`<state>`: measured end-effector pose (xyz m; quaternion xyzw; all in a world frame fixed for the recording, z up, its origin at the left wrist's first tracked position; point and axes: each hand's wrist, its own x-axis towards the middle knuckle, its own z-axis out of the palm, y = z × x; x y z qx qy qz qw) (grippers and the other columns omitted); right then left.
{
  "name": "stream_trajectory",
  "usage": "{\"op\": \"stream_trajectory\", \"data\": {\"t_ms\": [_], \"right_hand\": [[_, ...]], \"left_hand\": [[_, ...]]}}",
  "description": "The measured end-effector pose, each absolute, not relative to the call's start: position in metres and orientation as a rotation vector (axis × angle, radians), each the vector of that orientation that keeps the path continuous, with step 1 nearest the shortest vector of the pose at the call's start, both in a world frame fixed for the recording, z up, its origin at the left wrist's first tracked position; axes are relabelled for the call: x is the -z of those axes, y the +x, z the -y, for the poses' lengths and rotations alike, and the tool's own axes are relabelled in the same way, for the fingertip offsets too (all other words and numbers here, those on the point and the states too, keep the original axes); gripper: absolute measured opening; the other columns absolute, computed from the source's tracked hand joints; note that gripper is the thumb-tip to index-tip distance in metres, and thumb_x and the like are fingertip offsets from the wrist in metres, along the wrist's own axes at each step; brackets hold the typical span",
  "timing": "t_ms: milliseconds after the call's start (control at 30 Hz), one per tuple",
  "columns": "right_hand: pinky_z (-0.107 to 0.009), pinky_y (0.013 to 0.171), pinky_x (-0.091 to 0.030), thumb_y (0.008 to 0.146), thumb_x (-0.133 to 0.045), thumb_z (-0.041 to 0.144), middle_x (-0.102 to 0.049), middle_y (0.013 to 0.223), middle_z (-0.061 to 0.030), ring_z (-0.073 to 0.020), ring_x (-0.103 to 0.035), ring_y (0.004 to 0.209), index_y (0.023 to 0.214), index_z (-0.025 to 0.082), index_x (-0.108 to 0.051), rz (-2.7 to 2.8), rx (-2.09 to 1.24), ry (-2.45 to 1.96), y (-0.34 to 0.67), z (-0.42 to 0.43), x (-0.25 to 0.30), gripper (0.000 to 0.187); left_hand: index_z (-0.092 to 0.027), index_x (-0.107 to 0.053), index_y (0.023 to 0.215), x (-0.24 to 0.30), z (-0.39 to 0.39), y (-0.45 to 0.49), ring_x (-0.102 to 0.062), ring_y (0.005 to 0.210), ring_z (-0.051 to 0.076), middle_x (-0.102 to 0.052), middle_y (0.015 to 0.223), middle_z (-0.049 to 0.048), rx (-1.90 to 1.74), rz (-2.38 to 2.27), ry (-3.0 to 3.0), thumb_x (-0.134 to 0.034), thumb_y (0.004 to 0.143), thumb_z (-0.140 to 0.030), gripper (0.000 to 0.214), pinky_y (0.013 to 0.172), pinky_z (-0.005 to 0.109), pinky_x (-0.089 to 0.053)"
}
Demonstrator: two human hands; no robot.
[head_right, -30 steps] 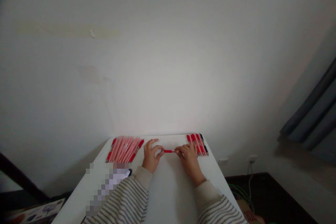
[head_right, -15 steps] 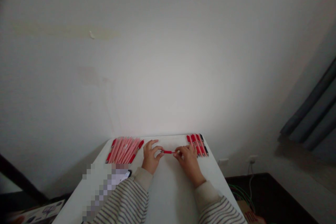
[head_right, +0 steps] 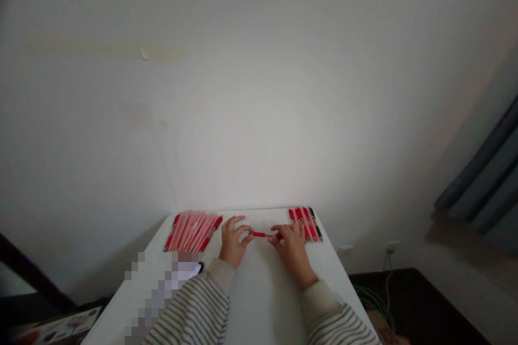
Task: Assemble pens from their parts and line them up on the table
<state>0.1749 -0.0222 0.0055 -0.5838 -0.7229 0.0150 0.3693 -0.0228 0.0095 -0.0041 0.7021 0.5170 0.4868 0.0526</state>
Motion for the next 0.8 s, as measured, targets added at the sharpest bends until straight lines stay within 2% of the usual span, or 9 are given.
{"op": "stream_trajectory", "data": {"t_ms": [100, 233, 500, 667, 800], "right_hand": [[-0.050, 0.101, -0.029, 0.085, -0.060, 0.034, -0.067, 0.087, -0.0022, -0.0218, -0.056, 0.090, 0.096, 0.027, -0.066, 1.815, -0.071, -1.506, 0.1744, 0.0223, -0.0054, 0.015], [-0.052, 0.104, -0.026, 0.087, -0.057, 0.035, -0.068, 0.085, -0.0008, -0.0222, -0.055, 0.092, 0.087, 0.029, -0.068, 1.852, -0.023, -1.477, 0.1745, 0.0215, -0.0070, 0.012], [-0.052, 0.103, -0.027, 0.090, -0.051, 0.039, -0.067, 0.087, -0.0009, -0.0234, -0.053, 0.095, 0.091, 0.031, -0.068, 1.859, -0.012, -1.484, 0.1752, 0.0192, -0.0042, 0.019], [-0.050, 0.099, -0.033, 0.084, -0.061, 0.039, -0.067, 0.085, -0.0024, -0.0238, -0.055, 0.092, 0.103, 0.028, -0.063, 1.792, -0.045, -1.463, 0.1749, 0.0187, -0.0014, 0.022], [-0.047, 0.095, -0.035, 0.085, -0.059, 0.034, -0.067, 0.085, -0.0024, -0.0234, -0.054, 0.092, 0.093, 0.027, -0.064, 1.792, -0.048, -1.466, 0.1743, 0.0202, -0.0042, 0.011]], "left_hand": [[-0.029, -0.073, 0.077, 0.0055, -0.0101, -0.0235, -0.043, 0.120, 0.026, -0.060, 0.117, 0.0036, -1.500, -1.566, 2.142, -0.074, 0.069, -0.020, 0.012, 0.105, 0.053, -0.037], [-0.029, -0.073, 0.076, 0.0063, -0.0106, -0.0239, -0.044, 0.119, 0.026, -0.060, 0.117, 0.0037, -1.517, -1.566, 2.133, -0.075, 0.068, -0.019, 0.012, 0.105, 0.053, -0.037], [-0.029, -0.073, 0.075, 0.0045, -0.0093, -0.0226, -0.043, 0.119, 0.026, -0.060, 0.117, 0.0030, -1.493, -1.564, 2.117, -0.074, 0.069, -0.020, 0.011, 0.105, 0.053, -0.037], [-0.029, -0.073, 0.076, 0.0041, -0.0098, -0.0231, -0.043, 0.120, 0.026, -0.061, 0.117, 0.0033, -1.498, -1.563, 2.106, -0.074, 0.069, -0.021, 0.011, 0.105, 0.054, -0.037], [-0.029, -0.073, 0.076, 0.0041, -0.0104, -0.0235, -0.043, 0.120, 0.027, -0.062, 0.116, 0.0032, -1.498, -1.553, 2.108, -0.074, 0.070, -0.021, 0.010, 0.105, 0.055, -0.037]]}}
